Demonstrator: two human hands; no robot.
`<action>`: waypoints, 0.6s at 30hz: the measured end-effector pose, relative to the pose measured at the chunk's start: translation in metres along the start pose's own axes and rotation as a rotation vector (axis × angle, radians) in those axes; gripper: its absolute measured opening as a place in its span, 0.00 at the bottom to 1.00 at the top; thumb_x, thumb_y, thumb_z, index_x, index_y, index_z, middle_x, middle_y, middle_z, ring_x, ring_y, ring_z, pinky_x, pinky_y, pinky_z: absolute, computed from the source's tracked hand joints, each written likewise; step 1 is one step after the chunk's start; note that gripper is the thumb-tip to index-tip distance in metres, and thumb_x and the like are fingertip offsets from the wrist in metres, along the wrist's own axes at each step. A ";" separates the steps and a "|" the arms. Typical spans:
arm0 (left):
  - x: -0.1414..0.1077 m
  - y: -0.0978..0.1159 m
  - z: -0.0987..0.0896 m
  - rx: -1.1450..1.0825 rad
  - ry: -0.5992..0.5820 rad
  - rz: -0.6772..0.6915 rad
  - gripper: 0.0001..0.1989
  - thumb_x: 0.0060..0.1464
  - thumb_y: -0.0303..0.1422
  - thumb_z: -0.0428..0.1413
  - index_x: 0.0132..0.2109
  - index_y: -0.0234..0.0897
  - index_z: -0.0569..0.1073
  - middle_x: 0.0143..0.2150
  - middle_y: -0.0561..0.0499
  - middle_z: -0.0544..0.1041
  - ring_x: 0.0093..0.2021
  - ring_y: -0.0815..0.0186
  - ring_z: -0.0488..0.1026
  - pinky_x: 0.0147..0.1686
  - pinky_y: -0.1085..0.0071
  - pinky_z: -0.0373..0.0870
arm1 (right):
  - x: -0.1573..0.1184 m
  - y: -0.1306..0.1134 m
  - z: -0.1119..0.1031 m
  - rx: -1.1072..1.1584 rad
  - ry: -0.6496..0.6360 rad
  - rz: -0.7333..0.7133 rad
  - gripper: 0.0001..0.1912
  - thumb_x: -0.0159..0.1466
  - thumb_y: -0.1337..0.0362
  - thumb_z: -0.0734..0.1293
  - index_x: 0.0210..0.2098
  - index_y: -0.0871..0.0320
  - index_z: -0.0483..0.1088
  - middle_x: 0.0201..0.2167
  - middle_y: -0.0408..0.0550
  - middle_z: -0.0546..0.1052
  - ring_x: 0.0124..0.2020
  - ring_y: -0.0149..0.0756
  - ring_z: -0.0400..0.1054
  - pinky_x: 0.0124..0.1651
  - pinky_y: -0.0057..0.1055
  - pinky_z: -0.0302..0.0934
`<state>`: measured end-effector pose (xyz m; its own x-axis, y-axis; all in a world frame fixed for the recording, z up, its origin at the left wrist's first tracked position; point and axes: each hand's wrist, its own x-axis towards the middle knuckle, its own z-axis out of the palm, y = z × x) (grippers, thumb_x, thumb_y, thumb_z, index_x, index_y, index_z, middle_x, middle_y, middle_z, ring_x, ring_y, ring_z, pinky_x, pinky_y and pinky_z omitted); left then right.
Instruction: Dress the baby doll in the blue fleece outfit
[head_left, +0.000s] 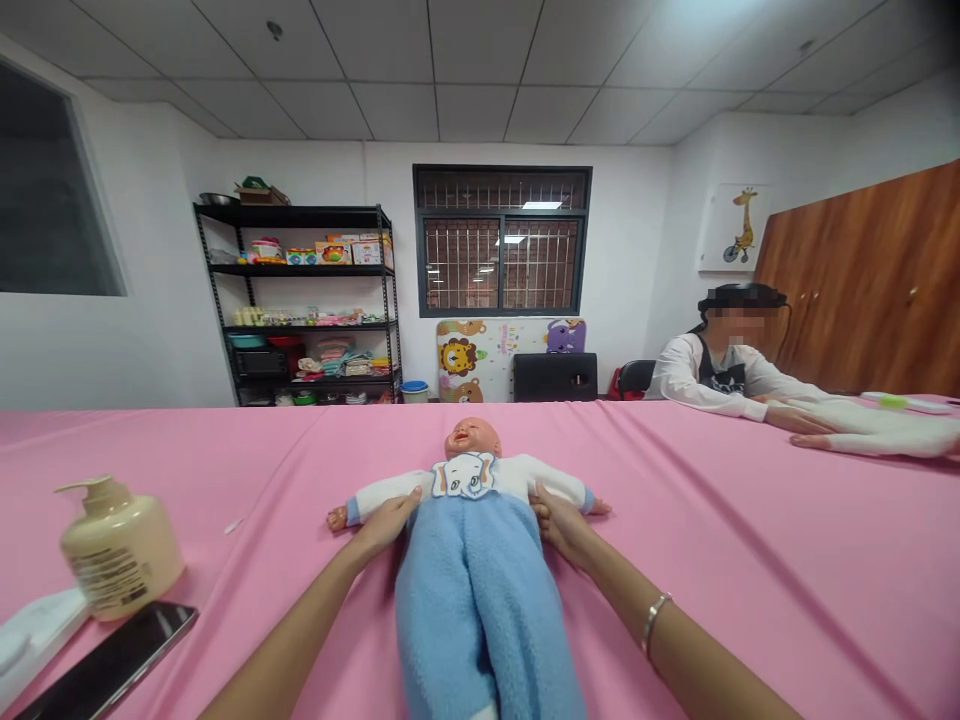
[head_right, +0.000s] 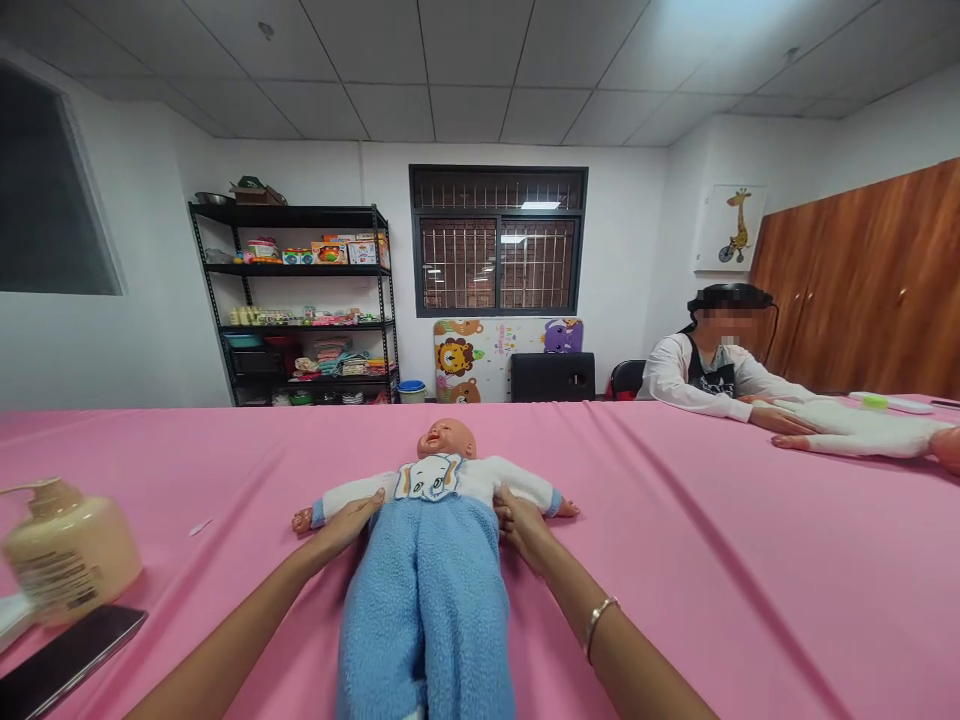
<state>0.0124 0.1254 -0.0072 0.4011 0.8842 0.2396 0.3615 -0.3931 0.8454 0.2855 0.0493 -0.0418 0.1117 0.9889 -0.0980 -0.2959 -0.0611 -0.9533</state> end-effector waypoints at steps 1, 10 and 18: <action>-0.001 -0.002 -0.003 0.002 -0.061 0.018 0.22 0.49 0.51 0.47 0.29 0.37 0.70 0.33 0.50 0.74 0.37 0.60 0.68 0.41 0.69 0.63 | -0.007 -0.003 -0.004 -0.078 -0.073 -0.017 0.22 0.53 0.45 0.66 0.26 0.58 0.63 0.20 0.41 0.64 0.21 0.27 0.57 0.24 0.25 0.51; 0.006 -0.013 0.004 0.012 0.125 0.048 0.21 0.46 0.51 0.50 0.31 0.34 0.67 0.28 0.52 0.69 0.31 0.64 0.66 0.33 0.70 0.62 | 0.008 -0.007 -0.017 -0.565 0.184 -0.355 0.24 0.49 0.43 0.63 0.18 0.59 0.57 0.17 0.39 0.58 0.22 0.28 0.50 0.27 0.27 0.45; -0.078 0.079 0.019 0.217 0.018 0.201 0.12 0.55 0.40 0.47 0.33 0.36 0.67 0.31 0.51 0.71 0.33 0.65 0.69 0.35 0.70 0.64 | 0.001 0.010 -0.011 -0.580 0.331 -0.515 0.23 0.54 0.45 0.60 0.31 0.61 0.64 0.30 0.51 0.72 0.33 0.39 0.65 0.36 0.33 0.58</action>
<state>0.0254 0.0210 0.0321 0.4688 0.7864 0.4023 0.4485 -0.6043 0.6585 0.2932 0.0478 -0.0548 0.3984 0.8270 0.3967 0.3927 0.2371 -0.8886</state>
